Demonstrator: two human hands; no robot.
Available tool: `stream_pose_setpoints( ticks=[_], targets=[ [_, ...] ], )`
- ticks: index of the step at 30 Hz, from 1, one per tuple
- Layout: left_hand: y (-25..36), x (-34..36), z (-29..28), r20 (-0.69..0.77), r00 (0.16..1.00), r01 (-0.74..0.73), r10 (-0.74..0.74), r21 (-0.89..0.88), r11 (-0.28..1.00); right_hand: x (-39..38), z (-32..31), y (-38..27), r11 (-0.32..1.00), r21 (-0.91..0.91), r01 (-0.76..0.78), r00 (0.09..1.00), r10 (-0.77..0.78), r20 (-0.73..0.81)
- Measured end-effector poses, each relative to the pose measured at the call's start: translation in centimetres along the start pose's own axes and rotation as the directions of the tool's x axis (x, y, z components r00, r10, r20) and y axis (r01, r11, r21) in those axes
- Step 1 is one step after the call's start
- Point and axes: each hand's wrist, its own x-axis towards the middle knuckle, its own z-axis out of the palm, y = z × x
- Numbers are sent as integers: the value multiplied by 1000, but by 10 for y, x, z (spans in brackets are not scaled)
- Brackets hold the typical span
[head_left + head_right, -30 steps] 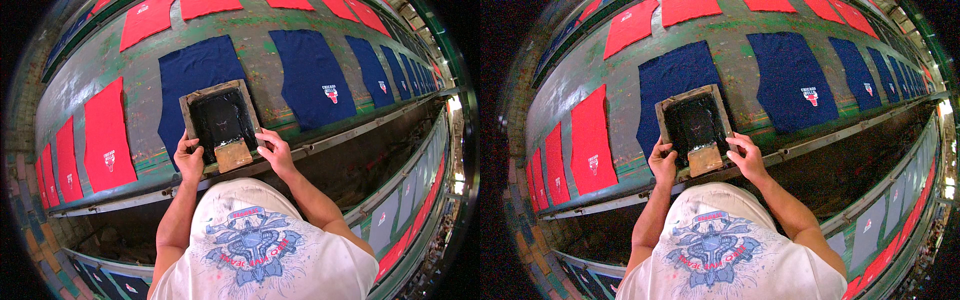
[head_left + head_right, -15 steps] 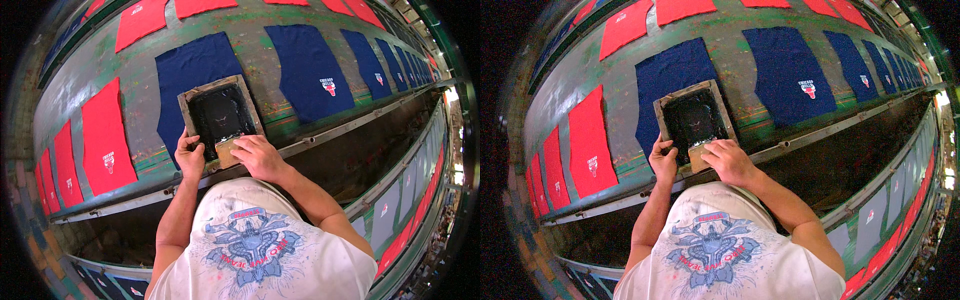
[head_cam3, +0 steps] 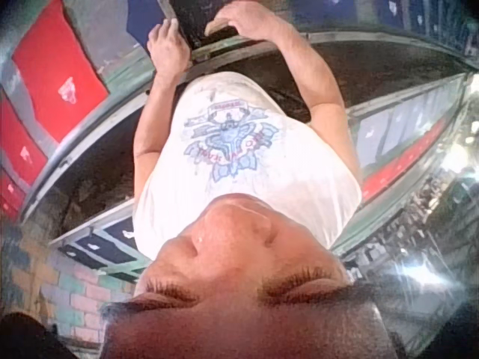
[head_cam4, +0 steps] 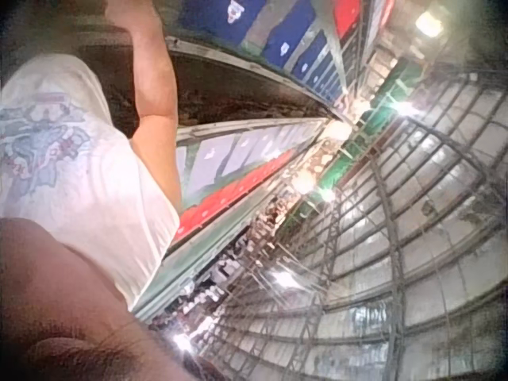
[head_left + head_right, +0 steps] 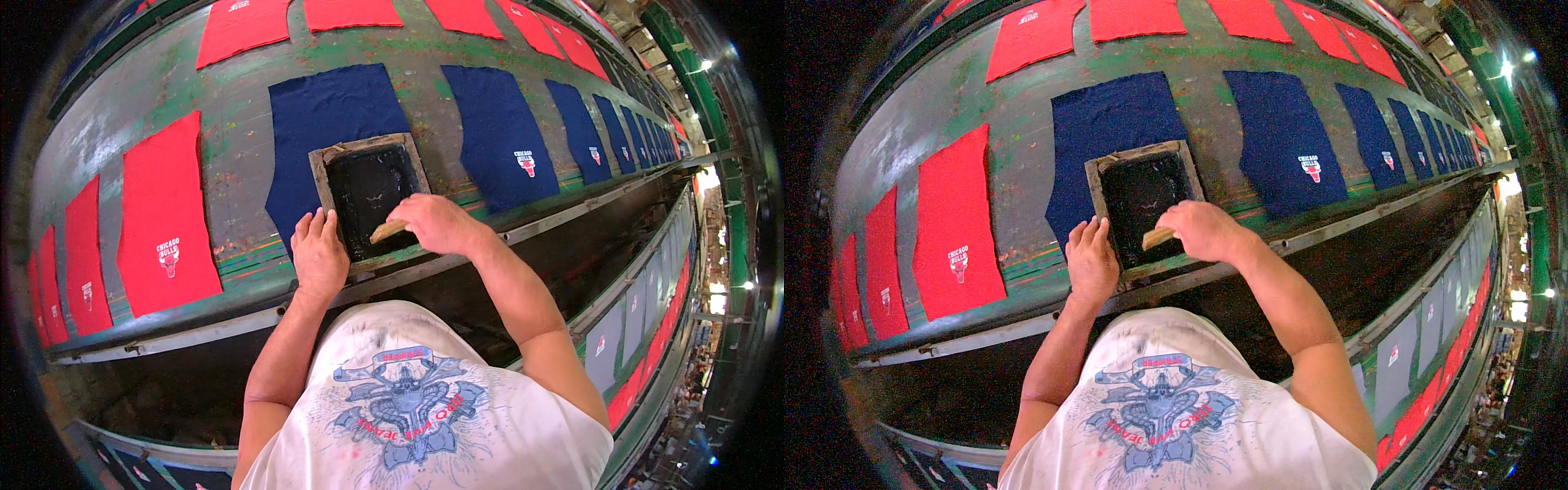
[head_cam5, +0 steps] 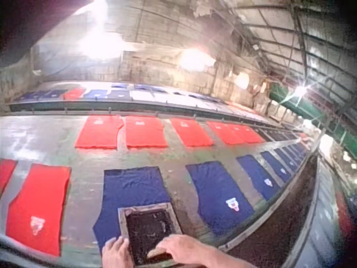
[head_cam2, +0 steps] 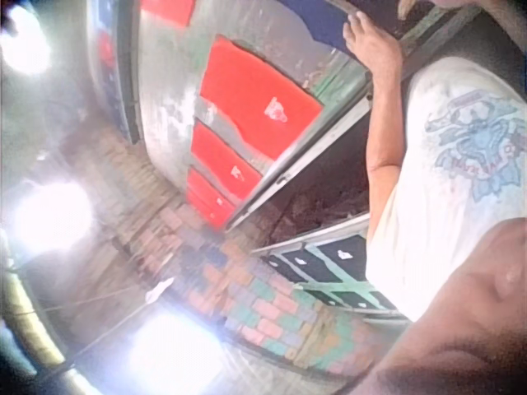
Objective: The person uses a squeegee to pull ink across a screen printing frame, applying a logo onto a series of red and blue t-shirts laid out on a table. The person repeats the process on multiple shirts in sequence.
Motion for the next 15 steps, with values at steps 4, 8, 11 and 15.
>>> stream_pose_setpoints(
  ticks=[4,8,11,15],
  targets=[
    [5,4,-4,4,1000,-19,19,87,996,34,-3,17,999,-26,19,992,-23,-126],
    [5,8,-10,38,999,-43,38,136,990,64,2,38,997,-72,2,974,-18,-224],
    [9,12,-12,69,997,-29,17,164,986,80,10,48,993,-114,-6,929,-36,-367],
    [22,17,-10,64,997,36,-49,199,979,64,17,50,973,-205,110,944,-167,-285]
  ],
)
